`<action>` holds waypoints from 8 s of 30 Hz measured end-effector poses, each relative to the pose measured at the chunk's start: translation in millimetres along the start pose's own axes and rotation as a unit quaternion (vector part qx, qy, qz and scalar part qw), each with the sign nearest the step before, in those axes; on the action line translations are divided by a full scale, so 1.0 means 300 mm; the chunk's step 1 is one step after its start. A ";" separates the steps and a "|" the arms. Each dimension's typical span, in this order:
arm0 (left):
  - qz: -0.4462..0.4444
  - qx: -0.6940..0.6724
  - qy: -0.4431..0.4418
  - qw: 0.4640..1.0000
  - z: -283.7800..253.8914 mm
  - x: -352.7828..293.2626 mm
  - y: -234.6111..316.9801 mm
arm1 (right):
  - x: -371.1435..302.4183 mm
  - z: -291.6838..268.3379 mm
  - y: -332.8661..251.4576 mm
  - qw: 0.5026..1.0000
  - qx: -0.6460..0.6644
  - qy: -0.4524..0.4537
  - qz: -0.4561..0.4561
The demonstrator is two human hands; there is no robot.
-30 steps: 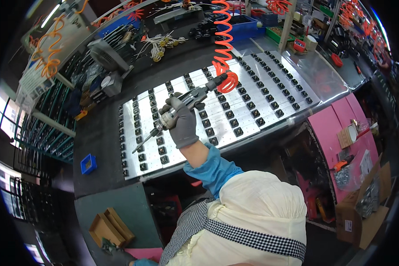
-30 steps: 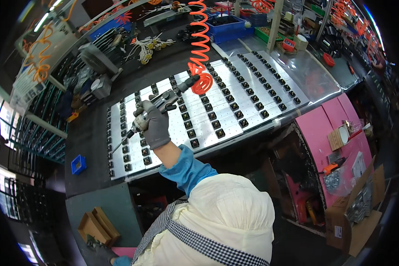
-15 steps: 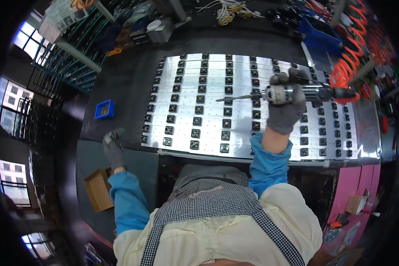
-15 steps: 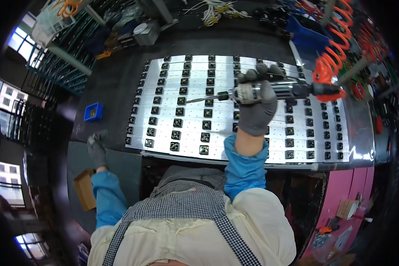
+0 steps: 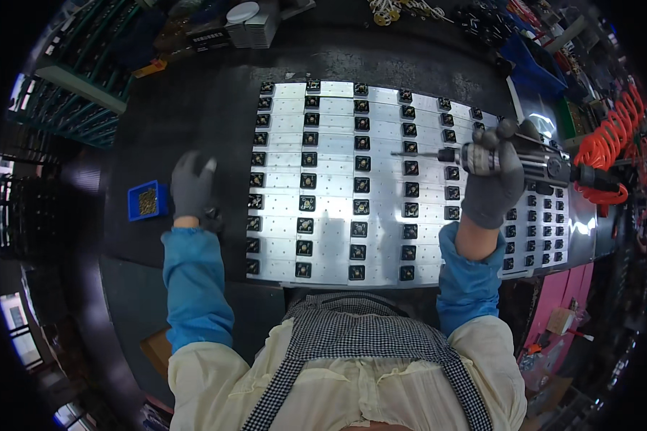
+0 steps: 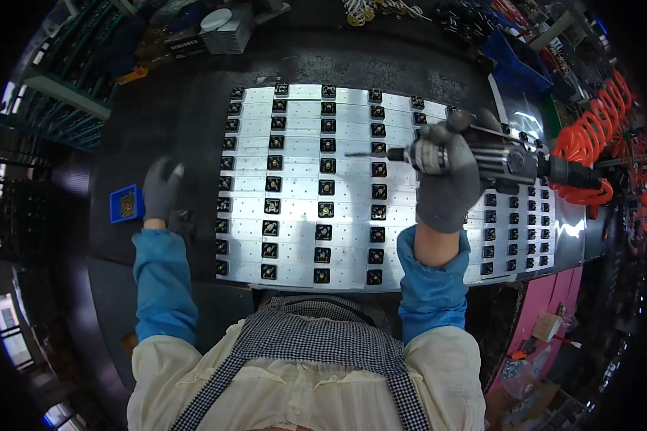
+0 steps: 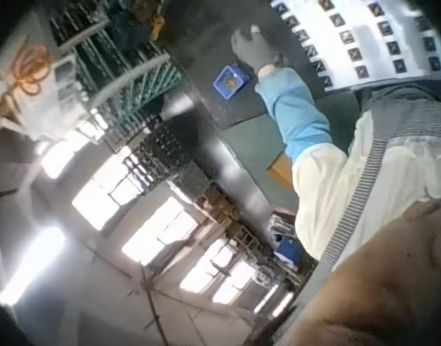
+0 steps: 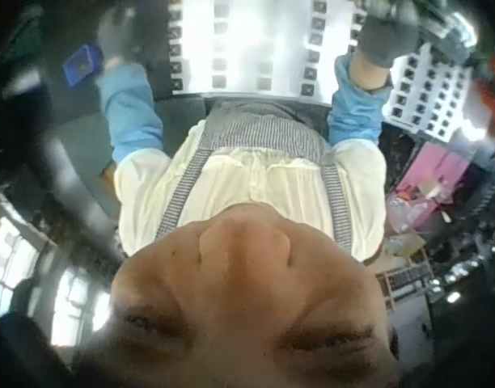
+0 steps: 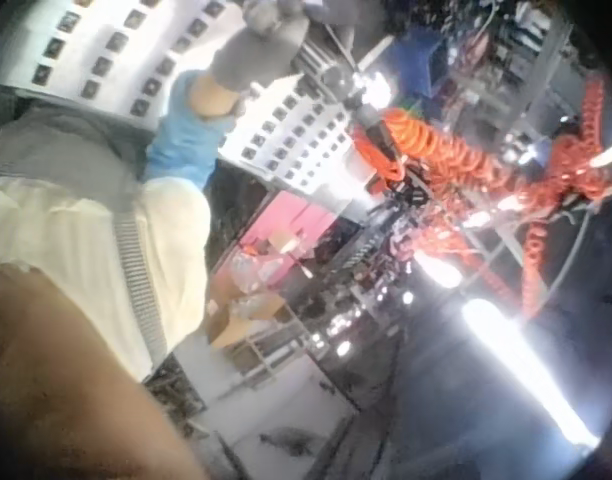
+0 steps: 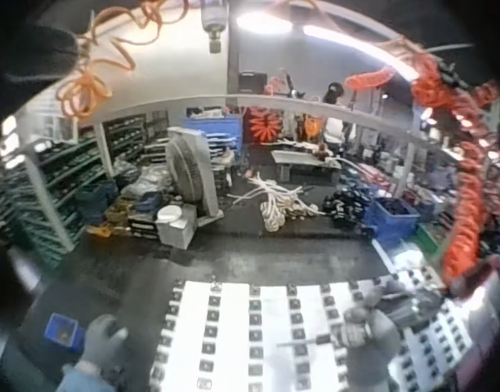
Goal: The person tightens screws on a grid of electronic modules using an electric power screwdriver.
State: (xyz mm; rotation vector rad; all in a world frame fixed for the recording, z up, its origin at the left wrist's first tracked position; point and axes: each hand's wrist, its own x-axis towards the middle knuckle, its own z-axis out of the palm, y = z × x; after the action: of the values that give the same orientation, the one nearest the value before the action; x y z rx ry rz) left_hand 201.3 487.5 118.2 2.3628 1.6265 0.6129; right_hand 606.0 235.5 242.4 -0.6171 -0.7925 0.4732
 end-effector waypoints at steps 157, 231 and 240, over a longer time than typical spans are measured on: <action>0.303 -0.115 -0.285 0.902 0.760 0.504 0.705 | 0.321 -0.058 0.762 0.960 -0.255 -0.072 0.095; 0.291 -0.118 -0.278 0.908 0.706 0.335 0.675 | 0.202 -0.106 0.638 0.986 -0.126 -0.030 0.105; 0.295 -0.110 -0.294 0.902 0.705 0.345 0.681 | 0.196 -0.056 0.642 0.974 -0.161 -0.099 0.126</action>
State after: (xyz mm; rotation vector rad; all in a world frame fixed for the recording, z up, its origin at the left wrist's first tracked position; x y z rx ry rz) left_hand 499.3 521.1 33.1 2.5053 0.5560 0.1169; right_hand 624.0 405.7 134.7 -0.9913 -0.9961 0.6520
